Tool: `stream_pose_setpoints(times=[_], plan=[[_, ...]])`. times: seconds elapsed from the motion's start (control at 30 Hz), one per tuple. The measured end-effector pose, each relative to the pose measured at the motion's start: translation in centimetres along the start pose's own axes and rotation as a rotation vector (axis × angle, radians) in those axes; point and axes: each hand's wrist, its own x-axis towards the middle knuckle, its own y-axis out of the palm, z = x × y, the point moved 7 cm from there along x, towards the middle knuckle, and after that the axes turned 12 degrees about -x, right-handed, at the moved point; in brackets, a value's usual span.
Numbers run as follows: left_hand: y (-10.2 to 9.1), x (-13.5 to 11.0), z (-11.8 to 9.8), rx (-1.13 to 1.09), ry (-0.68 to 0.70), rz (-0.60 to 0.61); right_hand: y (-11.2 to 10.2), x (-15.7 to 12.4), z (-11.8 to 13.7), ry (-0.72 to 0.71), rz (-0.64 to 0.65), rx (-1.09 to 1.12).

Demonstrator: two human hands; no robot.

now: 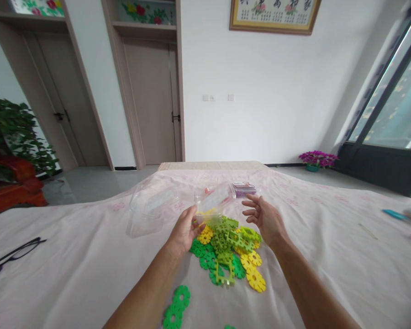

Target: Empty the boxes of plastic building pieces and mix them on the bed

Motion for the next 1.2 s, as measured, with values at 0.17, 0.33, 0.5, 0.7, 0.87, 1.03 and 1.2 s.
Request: stream_pose_setpoints(times=[0.17,0.33,0.5,0.7,0.87,1.03,1.2], plan=[[-1.8,0.5,-4.1,-0.04,0.067,-0.089,-0.7,0.3,-1.4,0.029,0.012,-0.155],[-4.6,0.4,-10.5,0.034,0.157,-0.202,-1.0,1.0,-3.2,0.058,0.023,-0.237],[-6.4,0.0,-15.2,0.125,0.182,-0.236,-0.6,1.2,-4.5,0.067,0.025,-0.287],[-7.4,-0.5,-13.5,0.131,0.101,-0.228,1.1,0.3,-5.7,0.088,0.078,-0.323],[-7.1,-0.3,-12.2,0.127,0.083,-0.213,1.4,0.1,-6.0,0.09,0.061,-0.355],[-7.2,-0.2,-13.9,0.184,0.124,-0.231,1.1,0.2,-5.9,0.072,0.03,-0.364],[-8.2,-0.4,-17.6,0.334,0.236,-0.267,0.9,0.1,-6.1,0.091,0.025,-0.399]])
